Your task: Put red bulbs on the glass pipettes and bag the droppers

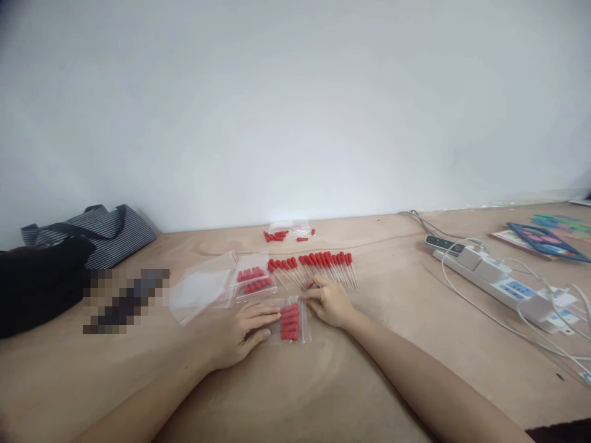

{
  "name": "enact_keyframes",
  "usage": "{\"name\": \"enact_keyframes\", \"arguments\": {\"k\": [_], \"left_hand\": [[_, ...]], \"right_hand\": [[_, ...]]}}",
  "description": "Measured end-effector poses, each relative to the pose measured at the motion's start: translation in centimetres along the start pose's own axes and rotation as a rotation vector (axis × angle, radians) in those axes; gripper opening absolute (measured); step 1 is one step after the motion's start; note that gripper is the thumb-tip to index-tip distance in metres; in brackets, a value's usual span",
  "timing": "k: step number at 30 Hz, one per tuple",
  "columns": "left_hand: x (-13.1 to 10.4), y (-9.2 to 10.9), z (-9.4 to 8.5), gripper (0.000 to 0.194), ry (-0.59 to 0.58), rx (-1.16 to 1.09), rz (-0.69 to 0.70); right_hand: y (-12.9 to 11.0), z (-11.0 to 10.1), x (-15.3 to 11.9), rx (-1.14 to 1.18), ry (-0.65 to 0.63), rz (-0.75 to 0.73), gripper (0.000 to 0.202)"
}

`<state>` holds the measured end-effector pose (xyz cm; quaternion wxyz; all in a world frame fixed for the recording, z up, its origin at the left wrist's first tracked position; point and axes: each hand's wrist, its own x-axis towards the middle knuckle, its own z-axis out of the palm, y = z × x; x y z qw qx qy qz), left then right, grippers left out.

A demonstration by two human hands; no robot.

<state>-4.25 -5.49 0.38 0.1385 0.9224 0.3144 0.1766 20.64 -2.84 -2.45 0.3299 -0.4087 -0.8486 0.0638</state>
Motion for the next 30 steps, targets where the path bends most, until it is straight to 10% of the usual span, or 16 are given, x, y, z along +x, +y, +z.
{"name": "enact_keyframes", "arguments": {"k": [5, 12, 20, 30], "left_hand": [[0.0, 0.0, -0.2, 0.031, -0.032, 0.012, 0.043], [0.1, -0.2, 0.9, 0.022, 0.265, 0.02, -0.065], [0.3, 0.0, 1.0, 0.022, 0.189, 0.004, -0.069], [1.0, 0.8, 0.8, 0.021, 0.338, 0.073, 0.084]], "right_hand": [[-0.7, -1.7, -1.4, 0.03, -0.039, -0.118, 0.02], [-1.9, -2.8, -3.2, 0.241, -0.11, -0.096, 0.018], [-3.4, -3.2, -3.8, 0.402, -0.129, -0.123, 0.029], [-1.9, -1.3, -3.8, 0.17, 0.005, -0.206, 0.026]]}}
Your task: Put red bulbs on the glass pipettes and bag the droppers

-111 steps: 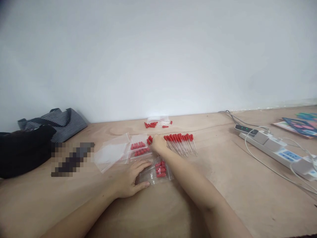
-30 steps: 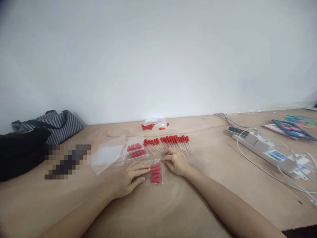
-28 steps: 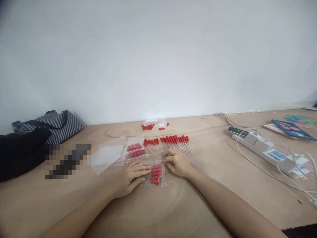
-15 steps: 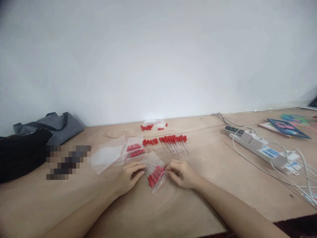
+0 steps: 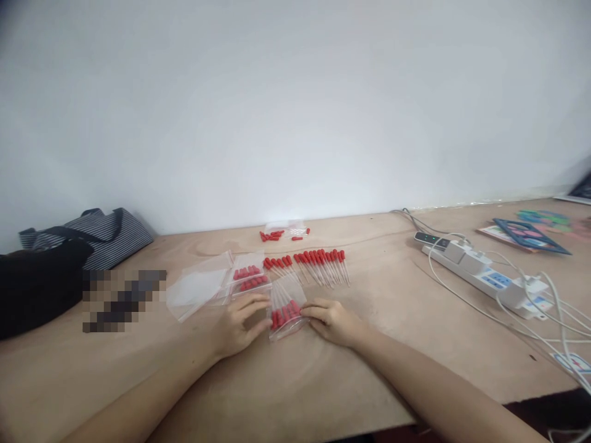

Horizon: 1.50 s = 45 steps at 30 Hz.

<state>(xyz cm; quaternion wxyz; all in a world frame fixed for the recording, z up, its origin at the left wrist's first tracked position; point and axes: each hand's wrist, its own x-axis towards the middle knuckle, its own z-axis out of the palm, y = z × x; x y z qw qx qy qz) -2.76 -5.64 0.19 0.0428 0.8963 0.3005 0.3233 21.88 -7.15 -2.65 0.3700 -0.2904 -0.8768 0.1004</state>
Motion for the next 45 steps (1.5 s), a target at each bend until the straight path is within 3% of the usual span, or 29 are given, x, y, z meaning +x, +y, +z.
{"name": "enact_keyframes", "arguments": {"k": [3, 5, 8, 13, 17, 28, 32, 41, 45], "left_hand": [[-0.3, 1.4, -0.2, 0.033, -0.069, -0.016, 0.12], [-0.4, 1.7, 0.0, 0.027, -0.076, 0.035, 0.149], [-0.3, 1.0, 0.2, 0.013, -0.069, 0.166, 0.212], [0.1, -1.1, 0.0, 0.021, -0.123, 0.304, 0.351], [0.0, -2.0, -0.1, 0.024, -0.14, 0.286, 0.329], [-0.2, -1.8, 0.8, 0.023, -0.009, 0.38, 0.326], [-0.2, -1.5, 0.7, 0.023, 0.066, 0.449, 0.38], [0.1, -1.1, 0.3, 0.023, 0.106, 0.495, 0.401], [0.7, -1.0, 0.6, 0.014, 0.199, 0.468, 0.464]], "right_hand": [[0.3, 0.5, 0.2, -0.055, 0.022, -0.015, 0.024], [0.4, 0.7, 0.5, -0.094, 0.026, -0.024, 0.024], [0.8, 0.8, 0.9, -0.187, 0.019, -0.058, 0.024], [1.9, 1.1, 1.4, -0.303, 0.007, -0.155, 0.028], [2.3, 1.2, 1.6, -0.298, 0.026, -0.193, 0.027], [1.9, 1.3, 1.9, -0.383, 0.146, -0.086, 0.023], [1.8, 0.8, 2.1, -0.417, 0.137, -0.156, 0.021], [1.6, 0.2, 2.0, -0.596, 0.113, -0.32, 0.021], [1.4, 0.5, 2.1, -0.596, 0.205, -0.349, 0.019]]}}
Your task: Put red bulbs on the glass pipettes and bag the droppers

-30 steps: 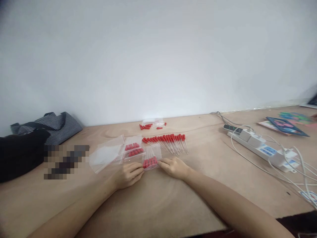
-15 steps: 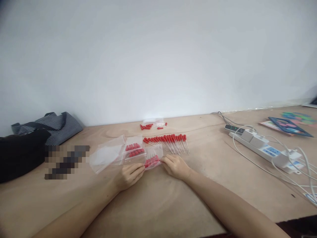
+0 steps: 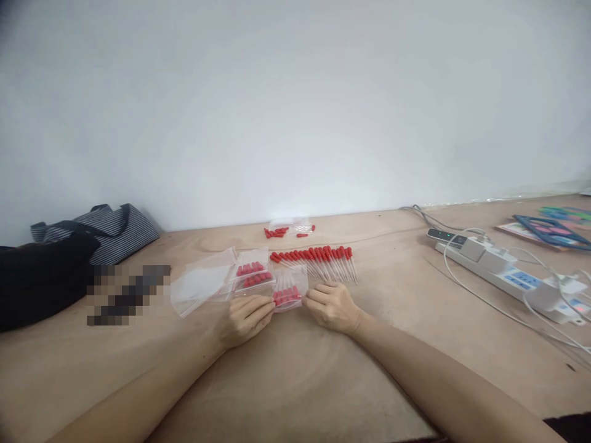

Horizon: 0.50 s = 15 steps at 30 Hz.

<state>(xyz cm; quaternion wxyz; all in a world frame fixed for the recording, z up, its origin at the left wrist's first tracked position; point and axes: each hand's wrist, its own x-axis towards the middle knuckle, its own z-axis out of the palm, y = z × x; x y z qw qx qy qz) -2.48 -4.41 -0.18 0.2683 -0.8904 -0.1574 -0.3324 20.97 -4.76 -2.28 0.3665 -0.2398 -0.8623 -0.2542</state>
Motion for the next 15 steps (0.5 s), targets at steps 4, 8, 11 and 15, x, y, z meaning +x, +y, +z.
{"name": "enact_keyframes", "arguments": {"k": [4, 8, 11, 15], "left_hand": [[0.7, 0.1, 0.1, 0.012, 0.044, -0.03, 0.059], [0.8, 0.1, 0.0, 0.014, 0.066, -0.038, 0.067], [0.7, 0.1, 0.1, 0.013, 0.057, -0.07, 0.05], [0.7, 0.1, 0.4, 0.015, 0.067, -0.129, 0.016]], "right_hand": [[-0.2, -0.1, 0.3, 0.01, 0.042, 0.008, 0.015], [-0.5, -0.2, 0.6, 0.006, 0.065, 0.025, 0.009], [-0.8, 0.0, 0.8, 0.003, 0.061, -0.018, 0.009], [-1.1, 0.3, 0.8, 0.003, 0.062, -0.017, 0.014]]}}
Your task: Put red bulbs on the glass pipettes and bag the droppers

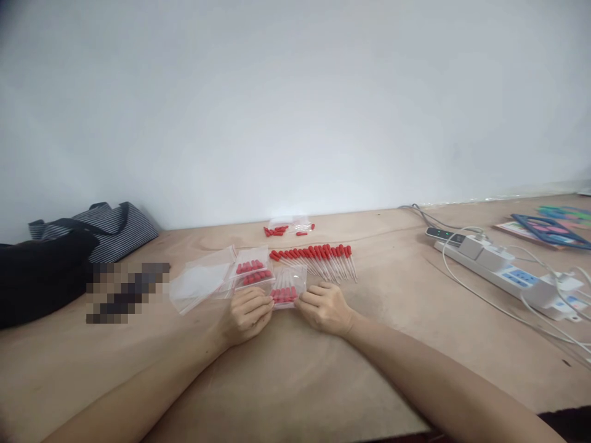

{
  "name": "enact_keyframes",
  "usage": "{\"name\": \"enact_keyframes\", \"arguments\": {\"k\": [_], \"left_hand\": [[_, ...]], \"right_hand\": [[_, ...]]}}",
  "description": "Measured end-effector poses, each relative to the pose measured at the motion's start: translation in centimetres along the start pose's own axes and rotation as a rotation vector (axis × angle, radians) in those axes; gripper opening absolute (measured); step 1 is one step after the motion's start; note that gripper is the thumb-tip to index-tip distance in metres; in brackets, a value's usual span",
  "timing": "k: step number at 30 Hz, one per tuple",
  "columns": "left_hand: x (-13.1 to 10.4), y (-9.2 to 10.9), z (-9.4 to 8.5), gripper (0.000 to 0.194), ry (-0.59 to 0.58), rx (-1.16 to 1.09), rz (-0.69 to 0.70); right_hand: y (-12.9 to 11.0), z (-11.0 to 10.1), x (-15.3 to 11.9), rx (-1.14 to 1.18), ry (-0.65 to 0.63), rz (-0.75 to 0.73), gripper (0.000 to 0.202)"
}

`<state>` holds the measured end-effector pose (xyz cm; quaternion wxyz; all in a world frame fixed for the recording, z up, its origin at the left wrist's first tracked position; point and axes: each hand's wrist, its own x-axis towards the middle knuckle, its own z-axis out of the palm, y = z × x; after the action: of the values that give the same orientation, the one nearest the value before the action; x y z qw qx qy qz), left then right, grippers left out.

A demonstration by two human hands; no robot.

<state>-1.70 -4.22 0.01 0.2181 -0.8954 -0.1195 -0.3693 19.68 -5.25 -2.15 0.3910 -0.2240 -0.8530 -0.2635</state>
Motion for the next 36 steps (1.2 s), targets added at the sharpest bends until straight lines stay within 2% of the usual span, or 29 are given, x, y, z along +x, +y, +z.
{"name": "enact_keyframes", "arguments": {"k": [7, 14, 20, 25, 32, 36], "left_hand": [[0.0, 0.0, 0.2, 0.014, 0.042, -0.012, -0.027], [-0.4, -0.2, 0.5, 0.009, 0.034, -0.026, -0.067], [-0.2, 0.1, 0.3, 0.011, 0.016, -0.002, -0.073], [-0.1, 0.0, 0.3, 0.013, 0.003, 0.021, -0.043], [-0.2, -0.7, -0.7, 0.011, 0.053, 0.05, -0.024], [-0.5, -0.8, -0.9, 0.013, 0.056, 0.035, -0.034]], "right_hand": [[-0.6, 0.2, 0.8, -0.027, -0.011, 0.067, 0.012], [-0.7, 1.2, 1.3, -0.032, 0.009, -0.019, 0.017], [-1.3, 1.6, 2.0, -0.012, 0.04, 0.009, 0.016], [-1.8, 1.7, 2.3, -0.023, 0.016, 0.039, 0.015], [-0.9, 1.4, 1.7, 0.056, 0.054, 0.107, 0.017], [-0.3, 1.0, 1.4, 0.045, 0.03, 0.082, 0.014]]}}
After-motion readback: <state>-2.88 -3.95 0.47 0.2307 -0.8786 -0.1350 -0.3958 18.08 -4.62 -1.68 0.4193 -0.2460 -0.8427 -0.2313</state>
